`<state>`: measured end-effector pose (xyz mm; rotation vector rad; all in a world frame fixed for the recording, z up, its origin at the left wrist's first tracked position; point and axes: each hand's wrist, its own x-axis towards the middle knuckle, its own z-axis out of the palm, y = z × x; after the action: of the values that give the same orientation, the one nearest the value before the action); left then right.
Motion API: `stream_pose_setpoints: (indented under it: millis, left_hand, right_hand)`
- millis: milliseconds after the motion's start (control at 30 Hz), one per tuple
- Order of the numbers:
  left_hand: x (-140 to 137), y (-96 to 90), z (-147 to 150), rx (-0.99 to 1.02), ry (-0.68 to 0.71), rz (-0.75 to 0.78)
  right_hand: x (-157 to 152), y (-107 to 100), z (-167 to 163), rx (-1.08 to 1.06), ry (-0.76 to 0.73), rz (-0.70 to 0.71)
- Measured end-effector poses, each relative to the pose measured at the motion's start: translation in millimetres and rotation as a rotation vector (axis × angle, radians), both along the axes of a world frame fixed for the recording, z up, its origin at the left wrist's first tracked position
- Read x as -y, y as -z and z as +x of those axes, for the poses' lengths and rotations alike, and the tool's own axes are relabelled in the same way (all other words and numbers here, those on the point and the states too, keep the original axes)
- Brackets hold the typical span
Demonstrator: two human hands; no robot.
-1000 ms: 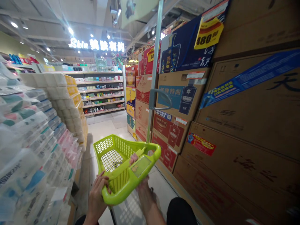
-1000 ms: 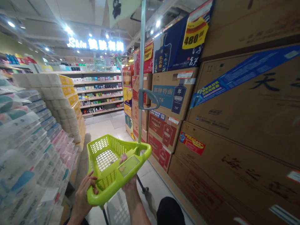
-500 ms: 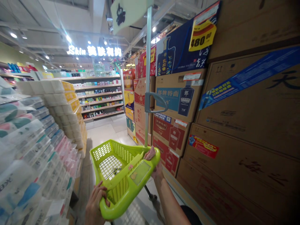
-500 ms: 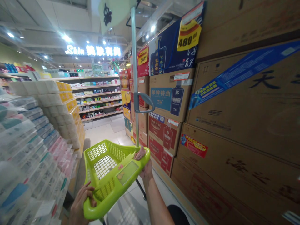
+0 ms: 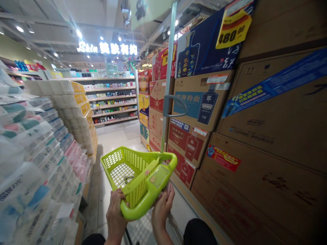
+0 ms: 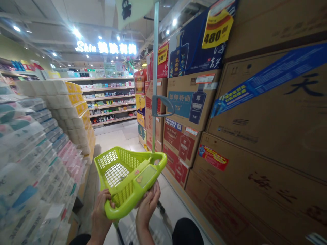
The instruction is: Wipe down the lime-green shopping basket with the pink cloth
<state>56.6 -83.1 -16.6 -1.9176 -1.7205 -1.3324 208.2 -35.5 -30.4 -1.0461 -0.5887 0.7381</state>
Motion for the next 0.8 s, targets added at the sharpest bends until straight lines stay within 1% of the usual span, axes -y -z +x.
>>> stream_pose_setpoints:
  millis: [67,133,167,233,267,333,400,467,567,600,667,733,800]
  left_hand:
    - [-3.0,1.0,15.2,0.027,-0.018,-0.007]
    - [-5.4,3.6,32.2,0.040,-0.036,0.010]
    - [-6.1,5.6,40.5,0.040,-0.042,0.026]
    - [-6.3,10.8,53.9,0.027,-0.043,0.057]
    - [-6.0,13.6,58.1,0.009,-0.027,0.065]
    - [-5.9,18.2,59.9,-0.042,0.018,0.061]
    - [-8.1,20.1,55.2,-0.091,0.032,0.042]
    - [-13.4,19.2,50.0,-0.127,0.048,-0.013]
    - [-22.6,15.6,53.6,-0.135,0.088,-0.092]
    - [-24.7,14.3,58.1,-0.124,0.080,-0.108]
    - [-27.0,11.8,68.1,-0.094,0.022,-0.136]
    - [-27.7,9.5,73.6,-0.089,0.008,-0.179]
    - [-29.2,7.3,71.6,-0.117,0.096,-0.236]
  right_hand:
    - [27.0,8.3,-12.6,0.038,-0.040,-0.010]
    - [48.3,18.1,-20.3,0.069,-0.084,0.047]
    - [54.7,21.4,-20.2,0.089,-0.088,0.081]
    - [55.5,20.8,-8.7,0.142,-0.029,0.113]
    - [50.1,15.9,2.9,0.173,0.016,0.110]
    - [31.7,-1.6,34.3,0.224,0.095,0.090]
    - [13.8,-23.4,67.7,0.241,0.041,0.080]
    - [7.5,-42.3,92.0,0.345,-0.023,0.101]
    - [23.0,-58.0,102.5,0.699,-0.051,0.151]
    - [30.7,-60.2,101.3,0.826,-0.069,0.167]
    - [40.7,-62.0,99.0,1.039,-0.116,0.195]
    - [38.0,-62.5,101.9,1.166,-0.131,0.206]
    - [24.9,-62.8,108.9,1.149,-0.067,0.184]
